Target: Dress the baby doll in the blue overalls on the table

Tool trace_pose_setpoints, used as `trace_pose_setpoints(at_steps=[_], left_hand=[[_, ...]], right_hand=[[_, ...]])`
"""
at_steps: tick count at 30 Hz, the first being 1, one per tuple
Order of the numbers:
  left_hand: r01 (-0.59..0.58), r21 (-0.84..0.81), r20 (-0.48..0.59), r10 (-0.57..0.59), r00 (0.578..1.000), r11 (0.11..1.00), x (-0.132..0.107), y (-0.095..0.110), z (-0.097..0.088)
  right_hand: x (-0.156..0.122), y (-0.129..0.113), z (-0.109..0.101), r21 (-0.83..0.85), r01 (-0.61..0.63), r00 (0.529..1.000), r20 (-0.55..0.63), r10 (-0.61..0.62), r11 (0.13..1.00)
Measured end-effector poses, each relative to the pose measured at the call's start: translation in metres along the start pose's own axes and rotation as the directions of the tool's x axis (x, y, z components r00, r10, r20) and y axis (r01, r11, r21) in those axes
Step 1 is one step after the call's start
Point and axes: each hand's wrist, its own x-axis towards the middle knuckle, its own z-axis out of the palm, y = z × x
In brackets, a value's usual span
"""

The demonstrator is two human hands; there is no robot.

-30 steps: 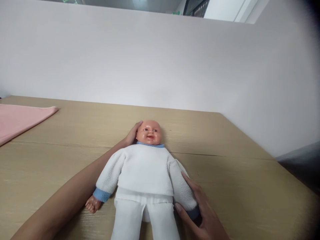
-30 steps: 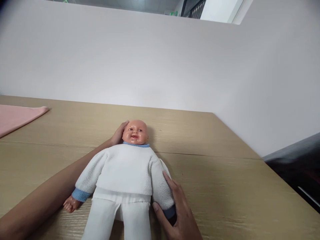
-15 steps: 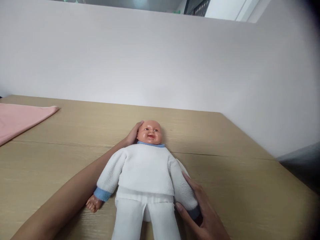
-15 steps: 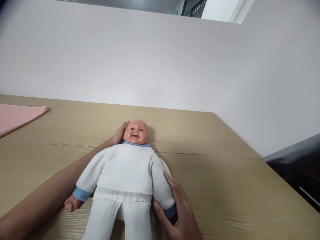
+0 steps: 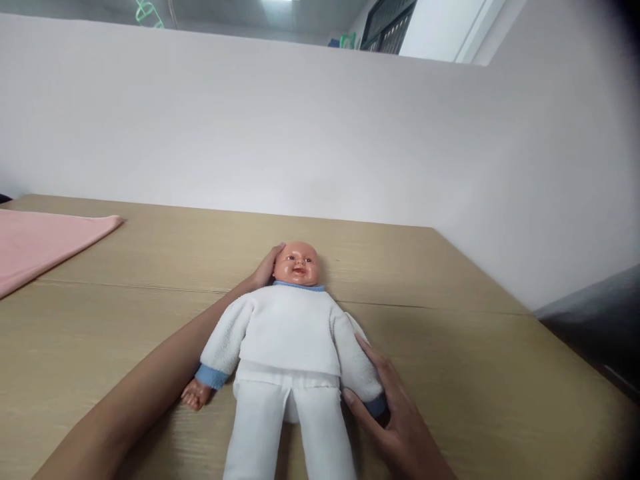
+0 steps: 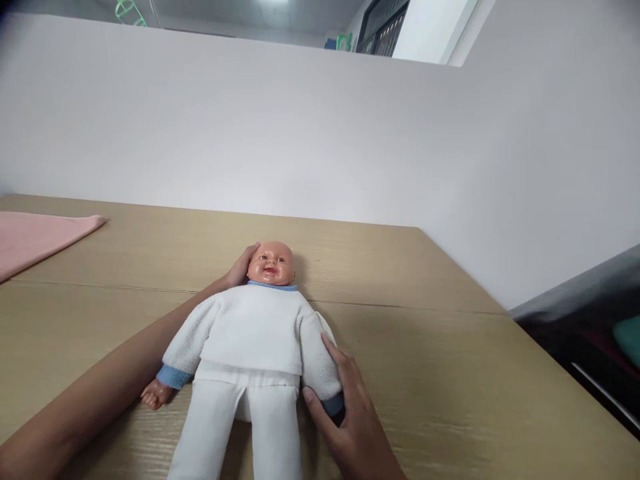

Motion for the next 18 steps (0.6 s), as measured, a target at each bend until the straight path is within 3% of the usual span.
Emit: trace_pose_setpoints(at_steps=[3, 5, 8, 12, 15, 18], left_hand=[[0.006, -0.001, 0.070, -0.005, 0.998, 1.000, -0.007, 0.002, 0.001], [-0.057, 0.059, 0.035, 0.055, 0.998, 0.997, -0.013, 0.006, 0.001], [-0.133, 0.300, -0.170, 0.190, 0.967, 0.945, -0.029, 0.017, -0.004], [-0.061, 0.528, -0.372, 0.295, 0.880, 0.847, -0.074, 0.036, -0.007], [-0.062, 0.629, -0.413, 0.401, 0.818, 0.775, -0.123, 0.044, 0.012], [-0.132, 0.759, -0.316, 0.538, 0.781, 0.638, -0.180, 0.040, 0.059]], right_hand=[[0.002, 0.000, 0.005, -0.016, 0.024, 1.000, -0.015, -0.025, 1.000], [0.002, 0.001, 0.008, -0.037, 0.046, 0.998, -0.029, -0.048, 0.998], [0.002, 0.006, 0.012, -0.097, 0.077, 0.994, -0.069, -0.084, 0.992], [0.006, 0.017, 0.019, -0.170, 0.106, 0.979, -0.156, -0.133, 0.980], [0.014, 0.006, 0.016, -0.208, 0.115, 0.959, -0.233, -0.163, 0.971], [0.009, -0.031, -0.002, -0.205, 0.150, 0.932, -0.297, -0.208, 0.967]])
